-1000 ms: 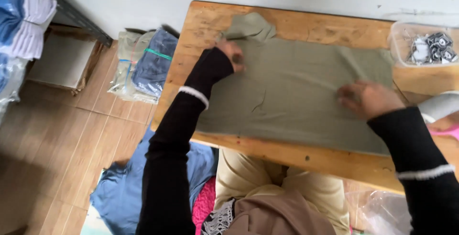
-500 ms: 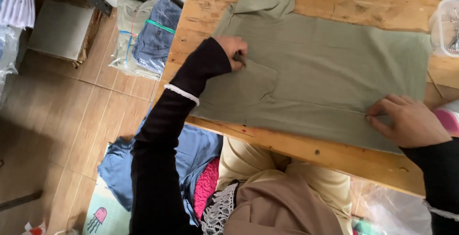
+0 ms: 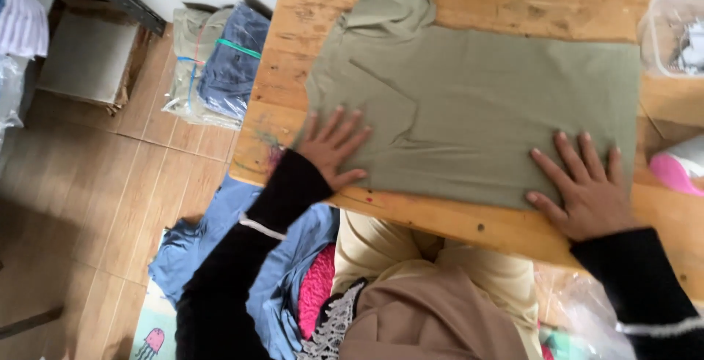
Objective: The person attaches a tag to a folded blue t-shirt, places it in a plastic bag, and sets it aside. They then use a lint roller on a green t-shirt, fold it, and attach a tag to it.
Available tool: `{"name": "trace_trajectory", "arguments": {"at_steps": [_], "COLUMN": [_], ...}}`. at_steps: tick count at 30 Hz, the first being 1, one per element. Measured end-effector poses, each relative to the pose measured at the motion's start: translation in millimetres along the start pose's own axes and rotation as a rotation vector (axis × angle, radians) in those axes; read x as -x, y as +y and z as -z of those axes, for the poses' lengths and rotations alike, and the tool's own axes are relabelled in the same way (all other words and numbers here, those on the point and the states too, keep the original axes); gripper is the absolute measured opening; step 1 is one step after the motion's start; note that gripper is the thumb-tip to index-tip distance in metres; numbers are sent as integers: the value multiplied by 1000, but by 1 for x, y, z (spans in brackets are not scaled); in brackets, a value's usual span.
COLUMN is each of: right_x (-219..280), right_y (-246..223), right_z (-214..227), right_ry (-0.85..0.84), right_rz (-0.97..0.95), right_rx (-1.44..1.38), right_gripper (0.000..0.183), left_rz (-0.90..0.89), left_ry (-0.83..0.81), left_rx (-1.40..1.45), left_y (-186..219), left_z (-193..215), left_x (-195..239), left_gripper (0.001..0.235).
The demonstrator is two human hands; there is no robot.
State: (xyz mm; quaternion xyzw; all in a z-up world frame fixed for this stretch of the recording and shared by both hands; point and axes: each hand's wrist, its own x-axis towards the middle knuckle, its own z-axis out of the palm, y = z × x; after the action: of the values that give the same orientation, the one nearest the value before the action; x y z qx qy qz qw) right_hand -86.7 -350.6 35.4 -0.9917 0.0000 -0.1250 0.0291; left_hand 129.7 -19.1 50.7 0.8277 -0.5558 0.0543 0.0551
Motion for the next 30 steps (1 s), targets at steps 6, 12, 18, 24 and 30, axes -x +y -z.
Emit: {"name": "trace_trajectory", "arguments": {"at_steps": [6,12,18,24,30], "right_x": [-3,-48,-123,-143,-121], "right_y": [-3,31,114,143,143], "right_z": [9,27,-18,-46,-38], "right_ry": [-73,-154,71,-89,129], "right_rz": [9,-25,-51,-80,-43], "right_rx": [26,-108,179,610,666], "right_gripper": [67,62,54,45,18], "left_rz": [131,205,479,355,284], "left_ry": [-241,-21,154,478,545], "left_rx": [14,-3,172,395,634], "left_y": [-11,-53,-136,-169,-134], "left_z": [23,13,-32,-93,-12], "left_x": [17,-35,-162,-206,-155], "left_gripper": [81,93,68,9,10]}}
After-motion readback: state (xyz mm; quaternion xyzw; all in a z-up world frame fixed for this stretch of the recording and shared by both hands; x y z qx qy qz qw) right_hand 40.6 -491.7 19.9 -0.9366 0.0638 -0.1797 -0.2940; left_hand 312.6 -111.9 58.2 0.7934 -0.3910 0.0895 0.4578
